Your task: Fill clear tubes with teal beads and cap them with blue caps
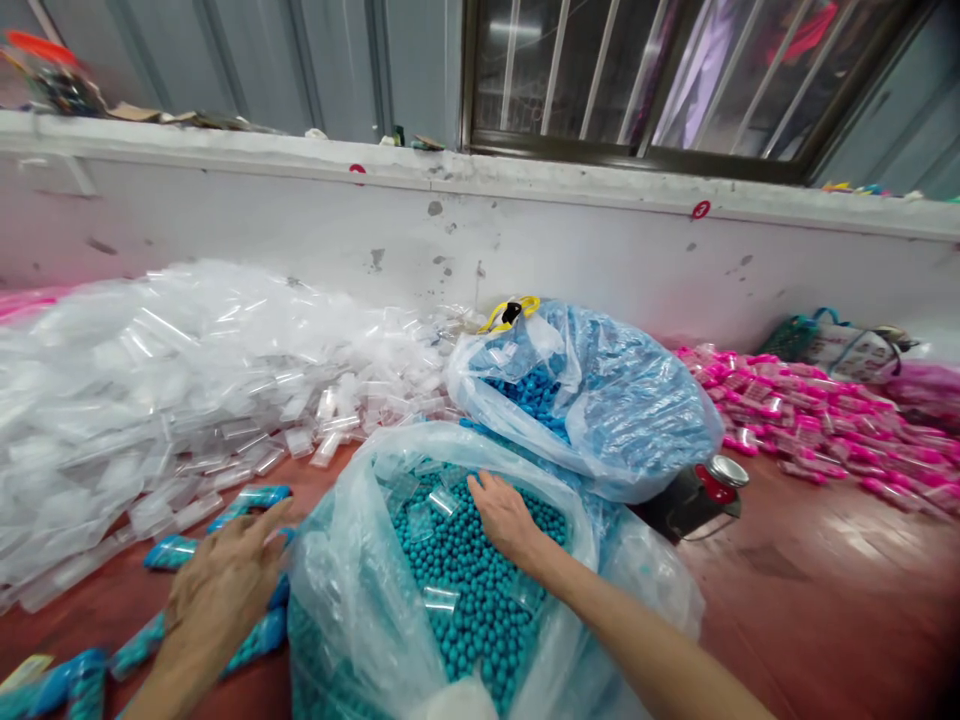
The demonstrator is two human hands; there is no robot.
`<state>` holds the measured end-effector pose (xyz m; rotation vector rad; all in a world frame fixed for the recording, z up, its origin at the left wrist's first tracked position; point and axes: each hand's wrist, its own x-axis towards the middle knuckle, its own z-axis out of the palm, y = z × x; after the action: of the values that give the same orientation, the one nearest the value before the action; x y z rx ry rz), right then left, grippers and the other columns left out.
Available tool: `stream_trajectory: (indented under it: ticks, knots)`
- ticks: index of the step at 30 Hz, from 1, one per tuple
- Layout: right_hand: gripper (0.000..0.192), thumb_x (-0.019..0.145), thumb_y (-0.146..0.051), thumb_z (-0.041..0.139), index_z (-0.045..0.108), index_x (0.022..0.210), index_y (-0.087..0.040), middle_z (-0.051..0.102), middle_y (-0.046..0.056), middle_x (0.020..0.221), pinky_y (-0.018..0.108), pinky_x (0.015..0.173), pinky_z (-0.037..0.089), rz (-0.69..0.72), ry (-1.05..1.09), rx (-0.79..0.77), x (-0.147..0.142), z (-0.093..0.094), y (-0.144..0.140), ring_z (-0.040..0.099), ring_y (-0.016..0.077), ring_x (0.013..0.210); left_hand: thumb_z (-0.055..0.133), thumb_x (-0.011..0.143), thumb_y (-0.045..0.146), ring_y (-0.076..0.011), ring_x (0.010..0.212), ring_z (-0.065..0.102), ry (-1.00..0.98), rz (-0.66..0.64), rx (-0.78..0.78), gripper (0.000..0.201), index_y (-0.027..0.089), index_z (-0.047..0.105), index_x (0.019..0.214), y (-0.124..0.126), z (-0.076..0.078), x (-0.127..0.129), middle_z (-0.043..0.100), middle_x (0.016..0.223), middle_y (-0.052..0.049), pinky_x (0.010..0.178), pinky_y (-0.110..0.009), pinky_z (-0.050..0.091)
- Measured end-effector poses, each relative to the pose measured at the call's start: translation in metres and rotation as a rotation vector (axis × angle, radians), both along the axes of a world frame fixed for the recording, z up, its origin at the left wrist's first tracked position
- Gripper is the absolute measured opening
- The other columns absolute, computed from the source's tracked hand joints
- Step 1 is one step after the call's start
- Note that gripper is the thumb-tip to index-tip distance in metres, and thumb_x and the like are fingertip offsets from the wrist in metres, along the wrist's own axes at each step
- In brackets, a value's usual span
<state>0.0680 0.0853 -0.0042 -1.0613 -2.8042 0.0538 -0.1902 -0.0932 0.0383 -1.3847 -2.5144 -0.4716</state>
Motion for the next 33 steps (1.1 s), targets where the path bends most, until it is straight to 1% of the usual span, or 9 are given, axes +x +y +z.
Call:
stream_trajectory:
  ticks: [4,7,11,16,19,23,27,30,33]
  knots:
    - [0.038,0.084,-0.006,0.031,0.044,0.119,-0.015,0.048,0.017,0.120,0.046,0.090,0.033,-0.006,-0.016,0.025,-0.024,-0.009,0.014,0.043,0.0267,0.111,0.036,0.081,0.025,-0.0237,0.094,0.054,-0.001,-0.194,-0.047,0.036,0.020,0.055,0.111,0.013,0.001,0.038,0.062,0.101,-0.008,0.084,-0.033,0.040]
    - [0.031,0.085,-0.008,0.033,0.052,0.108,-0.015,0.058,0.015,0.105,0.041,0.087,0.035,0.032,-0.043,0.002,-0.025,-0.014,0.020,0.049,0.0245,0.103,0.040,0.080,0.019,-0.0214,0.095,0.052,-0.131,-0.497,-0.250,0.035,0.024,0.055,0.111,0.027,-0.007,0.089,0.061,0.103,-0.006,0.085,-0.034,0.038]
    - [0.026,0.084,-0.009,0.035,0.060,0.086,-0.016,0.061,0.011,0.094,0.036,0.081,0.039,0.084,-0.058,-0.051,-0.010,-0.011,0.021,0.052,0.0231,0.095,0.045,0.077,0.016,-0.0226,0.102,0.046,-0.231,-0.678,-0.373,0.041,0.028,0.048,0.116,0.042,-0.028,0.148,0.054,0.107,-0.006,0.089,-0.039,0.033]
    - [0.026,0.085,-0.017,0.038,0.056,0.103,-0.017,0.063,0.008,0.094,0.029,0.079,0.041,0.069,0.005,-0.128,0.016,0.000,0.018,0.057,0.0187,0.090,0.038,0.080,0.013,-0.0262,0.110,0.038,-0.223,-0.987,-0.327,0.046,0.029,0.037,0.123,0.063,-0.045,0.197,0.044,0.120,-0.008,0.091,-0.045,0.031]
    - [0.030,0.083,-0.016,0.041,0.054,0.110,-0.016,0.063,0.006,0.103,0.026,0.084,0.040,0.068,0.037,-0.172,0.036,0.006,0.015,0.056,0.0163,0.097,0.031,0.083,0.012,-0.0256,0.103,0.045,-0.188,-1.119,-0.318,0.036,0.022,0.046,0.113,0.073,-0.049,0.209,0.047,0.117,-0.011,0.084,-0.040,0.038]
    - [0.038,0.076,-0.007,0.045,0.053,0.112,-0.018,0.061,0.003,0.110,0.022,0.085,0.040,0.129,0.010,-0.240,0.060,0.008,0.006,0.055,0.0137,0.101,0.028,0.081,0.009,-0.0218,0.082,0.055,-0.194,-1.104,-0.421,0.035,0.017,0.049,0.107,0.073,-0.046,0.200,0.055,0.102,-0.013,0.070,-0.034,0.043]
    - [0.018,0.080,-0.016,0.048,0.060,0.092,-0.018,0.065,0.005,0.087,0.026,0.072,0.043,0.097,-0.083,-0.196,0.064,0.011,-0.006,0.059,0.0184,0.084,0.031,0.078,0.007,-0.0217,0.080,0.057,-0.284,-1.019,-0.460,0.040,0.017,0.045,0.113,0.068,-0.041,0.184,0.060,0.092,-0.011,0.070,-0.033,0.043]
    - [0.014,0.081,-0.023,0.047,0.059,0.078,-0.016,0.061,0.008,0.086,0.029,0.071,0.040,0.078,-0.056,-0.109,0.059,0.017,-0.013,0.056,0.0209,0.083,0.036,0.076,0.009,-0.0199,0.082,0.057,-0.432,-0.850,-0.401,0.029,0.019,0.051,0.100,0.068,-0.047,0.176,0.061,0.088,-0.007,0.073,-0.031,0.043]
    - [0.013,0.080,-0.016,0.043,0.056,0.077,-0.016,0.058,0.008,0.086,0.029,0.071,0.037,0.054,-0.018,-0.053,0.055,0.024,-0.018,0.054,0.0199,0.082,0.038,0.078,0.012,-0.0208,0.095,0.053,-0.404,-0.650,-0.335,0.023,0.020,0.052,0.094,0.068,-0.060,0.169,0.059,0.097,-0.007,0.084,-0.033,0.039]
